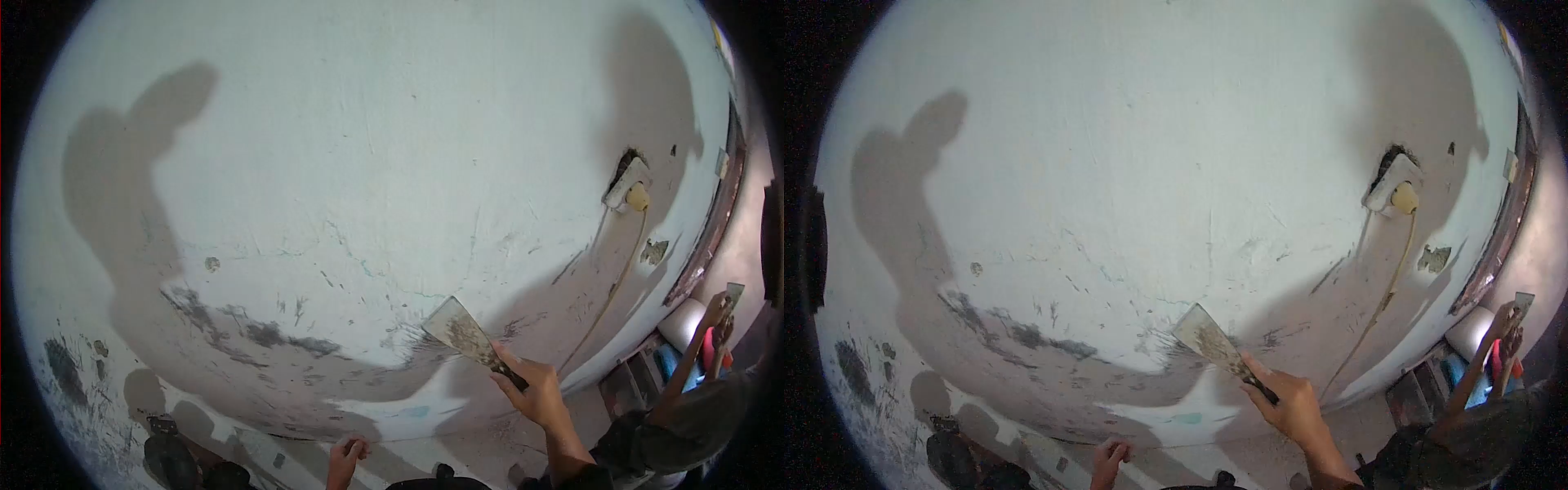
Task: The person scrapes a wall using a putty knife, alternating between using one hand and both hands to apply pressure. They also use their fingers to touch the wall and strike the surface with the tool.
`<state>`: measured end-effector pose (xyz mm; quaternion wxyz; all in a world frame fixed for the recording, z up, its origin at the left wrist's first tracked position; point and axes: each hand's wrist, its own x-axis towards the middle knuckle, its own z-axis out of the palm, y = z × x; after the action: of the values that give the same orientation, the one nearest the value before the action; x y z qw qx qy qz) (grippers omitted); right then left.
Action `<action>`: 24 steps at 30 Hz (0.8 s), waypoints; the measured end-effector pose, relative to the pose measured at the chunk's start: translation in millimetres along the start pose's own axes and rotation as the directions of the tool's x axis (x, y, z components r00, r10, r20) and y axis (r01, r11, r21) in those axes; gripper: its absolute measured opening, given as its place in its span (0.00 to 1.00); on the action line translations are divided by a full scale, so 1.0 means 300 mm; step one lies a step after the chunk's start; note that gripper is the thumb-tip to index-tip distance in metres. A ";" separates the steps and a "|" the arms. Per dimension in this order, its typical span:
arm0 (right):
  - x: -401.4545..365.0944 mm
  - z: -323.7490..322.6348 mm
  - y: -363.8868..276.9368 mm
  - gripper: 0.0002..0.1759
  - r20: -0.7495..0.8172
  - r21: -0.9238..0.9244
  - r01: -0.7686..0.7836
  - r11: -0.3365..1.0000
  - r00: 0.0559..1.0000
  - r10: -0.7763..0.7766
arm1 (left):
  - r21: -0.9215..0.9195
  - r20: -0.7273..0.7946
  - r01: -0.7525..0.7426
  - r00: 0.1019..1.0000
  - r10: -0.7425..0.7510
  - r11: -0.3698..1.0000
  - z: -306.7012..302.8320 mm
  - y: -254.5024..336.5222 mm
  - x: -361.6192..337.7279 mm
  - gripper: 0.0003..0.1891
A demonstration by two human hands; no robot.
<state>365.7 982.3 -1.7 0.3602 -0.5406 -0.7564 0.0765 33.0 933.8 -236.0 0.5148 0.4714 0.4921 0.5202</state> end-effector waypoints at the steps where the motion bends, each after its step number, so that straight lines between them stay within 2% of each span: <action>1: 0.006 0.000 -0.016 0.32 -0.029 -0.037 0.013 0.999 0.999 -0.014 | 0.000 0.010 0.003 1.000 -0.003 1.000 0.006 -0.014 0.010 0.11; 3: 0.000 0.000 -0.027 0.32 -0.060 -0.015 0.010 1.000 0.998 -0.011 | 0.092 -0.008 0.019 1.000 -0.018 0.996 0.024 -0.041 0.043 0.12; 5: -0.018 -0.009 -0.029 0.32 -0.085 0.010 0.009 1.000 0.996 -0.008 | 0.052 0.030 0.016 0.999 -0.018 0.999 0.061 0.010 0.052 0.13; 7: -0.036 -0.031 -0.025 0.32 -0.068 0.050 -0.101 0.994 0.992 0.104 | 0.012 0.059 0.013 0.998 -0.013 1.000 0.085 0.047 0.075 0.14; 8: -0.045 -0.039 -0.026 0.32 -0.067 0.049 -0.100 0.994 0.992 0.103 | -0.046 0.070 0.109 0.992 -0.105 0.993 0.093 0.054 0.081 0.12; 9: -0.058 -0.047 -0.028 0.32 -0.033 0.156 -0.096 0.983 0.994 0.102 | -0.104 0.085 0.207 0.976 -0.199 0.973 0.105 0.069 0.082 0.10; 10: -0.067 -0.054 -0.029 0.32 0.003 0.262 -0.092 0.961 0.995 0.095 | -0.109 0.080 0.210 0.976 -0.202 0.972 0.122 0.087 0.094 0.10; 11: -0.079 -0.060 -0.033 0.32 0.015 0.262 -0.091 0.961 0.996 0.090 | -0.139 0.148 0.182 0.976 -0.161 0.973 0.139 0.106 0.110 0.10; 13: -0.100 -0.063 -0.035 0.31 0.092 0.132 -0.071 0.989 0.994 0.059 | -0.191 0.247 0.119 0.967 -0.070 0.974 0.175 0.125 0.136 0.12; 14: -0.110 -0.053 -0.020 0.31 0.098 0.137 -0.066 0.988 0.994 0.053 | -0.191 0.238 0.118 0.969 -0.071 0.974 0.211 0.165 0.153 0.12; 16: -0.130 -0.025 0.016 0.28 0.124 0.201 -0.012 0.980 0.992 -0.013 | -0.189 0.188 -0.128 0.968 0.164 0.974 0.283 0.238 0.184 0.14; 17: -0.132 -0.015 0.021 0.28 0.122 0.203 -0.011 0.979 0.992 -0.014 | -0.186 0.187 -0.130 0.968 0.165 0.974 0.293 0.234 0.189 0.14; 19: -0.133 0.005 0.018 0.25 0.097 0.364 -0.051 0.930 0.995 0.016 | -0.058 0.230 0.006 0.973 0.007 0.998 0.313 0.222 0.203 0.16; 20: -0.136 0.006 0.013 0.25 0.098 0.365 -0.052 0.930 0.995 0.017 | -0.058 0.229 0.007 0.973 0.006 0.998 0.327 0.221 0.209 0.16; 22: -0.140 0.008 0.000 0.20 0.026 0.605 -0.185 0.775 0.977 0.213 | -0.195 0.440 -0.028 0.891 0.113 0.980 0.352 0.230 0.223 0.17; 23: -0.138 0.029 0.014 0.20 0.026 0.607 -0.184 0.773 0.977 0.212 | -0.246 0.440 0.092 0.898 0.027 0.965 0.361 0.243 0.204 0.18; 24: -0.138 0.067 0.042 0.18 -0.175 0.723 0.032 0.690 0.975 0.138 | -0.243 0.439 0.091 0.898 0.026 0.966 0.371 0.251 0.192 0.18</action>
<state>369.3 956.9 -41.9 0.6208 -0.3823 -0.6058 0.3184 137.2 995.3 -154.0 0.6775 0.4972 0.2999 0.4515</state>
